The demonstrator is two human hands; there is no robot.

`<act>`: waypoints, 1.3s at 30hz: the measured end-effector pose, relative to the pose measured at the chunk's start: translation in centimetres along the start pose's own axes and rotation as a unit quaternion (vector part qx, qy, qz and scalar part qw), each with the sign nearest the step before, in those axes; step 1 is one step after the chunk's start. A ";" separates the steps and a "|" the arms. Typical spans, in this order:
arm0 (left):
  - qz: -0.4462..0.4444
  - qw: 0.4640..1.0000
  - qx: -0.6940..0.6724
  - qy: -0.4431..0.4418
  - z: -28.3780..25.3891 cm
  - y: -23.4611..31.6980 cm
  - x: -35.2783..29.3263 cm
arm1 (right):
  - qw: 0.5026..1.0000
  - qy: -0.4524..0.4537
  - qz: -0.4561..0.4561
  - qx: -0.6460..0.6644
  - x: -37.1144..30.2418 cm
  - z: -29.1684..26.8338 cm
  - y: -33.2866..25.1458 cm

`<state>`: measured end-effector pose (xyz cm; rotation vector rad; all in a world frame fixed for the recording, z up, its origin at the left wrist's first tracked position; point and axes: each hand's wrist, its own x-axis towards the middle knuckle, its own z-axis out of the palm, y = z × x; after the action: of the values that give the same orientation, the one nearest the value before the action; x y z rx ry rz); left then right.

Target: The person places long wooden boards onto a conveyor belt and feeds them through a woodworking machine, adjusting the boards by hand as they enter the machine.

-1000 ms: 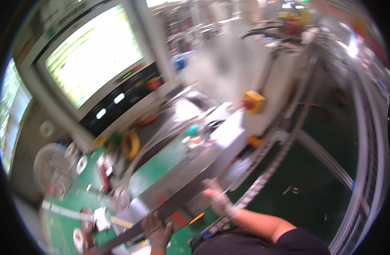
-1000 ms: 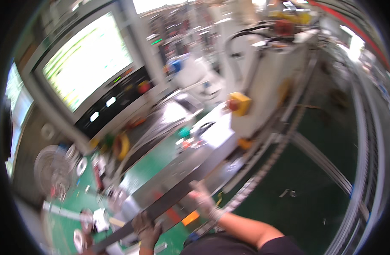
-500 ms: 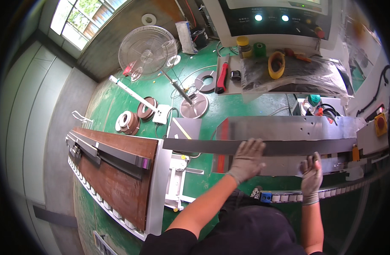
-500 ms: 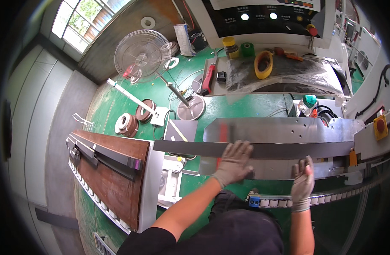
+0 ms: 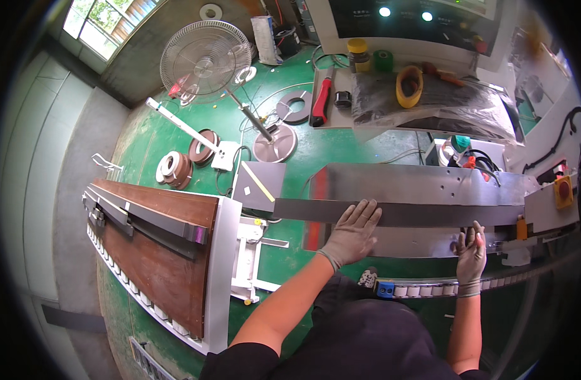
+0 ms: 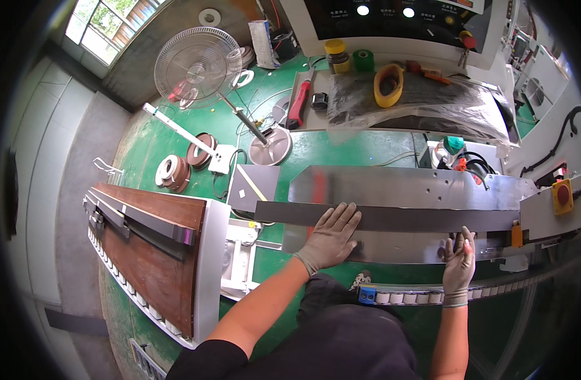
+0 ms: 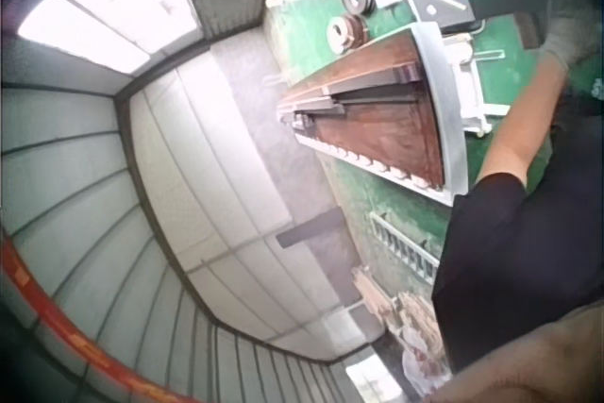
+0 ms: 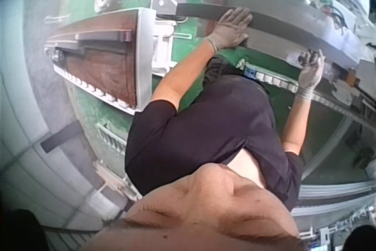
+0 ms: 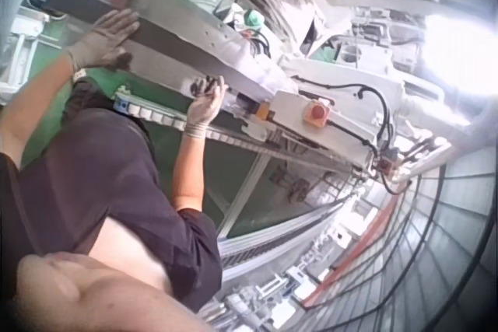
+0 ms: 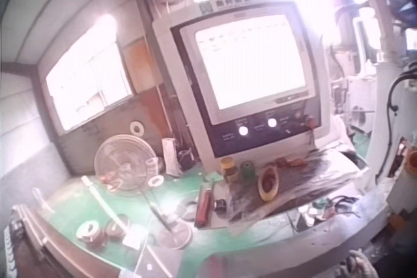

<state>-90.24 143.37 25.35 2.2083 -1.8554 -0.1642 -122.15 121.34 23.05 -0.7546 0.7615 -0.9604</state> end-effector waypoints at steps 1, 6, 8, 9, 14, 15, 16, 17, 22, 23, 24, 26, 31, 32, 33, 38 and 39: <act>-0.007 1.000 0.013 -0.007 0.0 -0.5 0.1 | 1.000 -0.013 -0.011 -0.013 -0.1 1.0 -0.2; -0.075 0.994 0.079 0.030 -1.1 -5.9 -3.0 | 0.996 -0.068 0.039 0.033 -2.3 3.8 0.9; -0.086 0.993 0.067 0.048 -2.0 -7.6 -4.3 | 0.998 -0.053 0.027 0.001 -2.9 5.1 2.0; -0.082 0.993 0.058 0.058 -2.3 -8.3 -4.8 | 0.998 -0.028 0.049 -0.009 -3.6 6.7 1.4; -0.036 0.994 0.062 0.080 -3.7 -8.6 -3.0 | 0.999 -0.041 0.024 0.000 -3.0 4.8 1.8; -0.017 0.995 0.061 0.075 -3.3 -8.8 -2.3 | 0.999 -0.046 0.020 0.007 -2.9 4.6 1.7; 0.002 0.996 0.061 0.069 -2.9 -8.6 -1.6 | 0.999 -0.043 0.021 0.006 -3.1 4.7 1.7; 0.000 0.995 0.049 0.084 -2.4 -8.2 -1.1 | 0.998 -0.046 0.024 0.024 -3.2 4.7 1.6; 0.028 0.996 0.008 0.079 -2.3 -5.0 2.8 | 0.997 -0.045 -0.009 0.056 -3.4 5.4 1.1; 0.030 0.996 0.005 0.080 -2.0 -4.6 3.2 | 0.998 -0.042 -0.013 0.054 -3.4 5.5 1.1; 0.002 0.995 -0.010 0.097 -1.6 -4.9 3.5 | 0.998 -0.040 -0.021 0.054 -3.2 5.7 1.0; -0.054 0.989 -0.040 0.130 -0.5 -5.8 3.7 | 0.998 -0.037 -0.027 0.048 -3.2 5.9 1.0; -0.068 0.989 0.050 0.124 -1.2 -2.3 6.5 | 0.997 -0.033 -0.018 0.061 -2.9 5.2 1.6; -0.072 0.988 0.056 0.123 -1.2 -2.4 6.7 | 0.998 -0.025 -0.018 0.063 -2.9 5.7 1.4; -0.078 0.988 0.060 0.121 -1.1 -2.4 6.7 | 0.998 -0.022 -0.019 0.059 -3.0 6.0 1.3; -0.072 0.989 0.058 0.118 -0.9 -2.6 6.8 | 0.997 0.010 -0.018 0.068 -3.5 5.9 2.7; -0.072 0.989 0.054 0.117 -0.8 -2.7 6.7 | 0.998 0.005 -0.020 0.059 -4.0 5.9 3.4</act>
<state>-86.25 137.35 25.92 2.3207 -1.6160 0.1662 -117.36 127.49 24.18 -0.6641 0.6944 -1.0361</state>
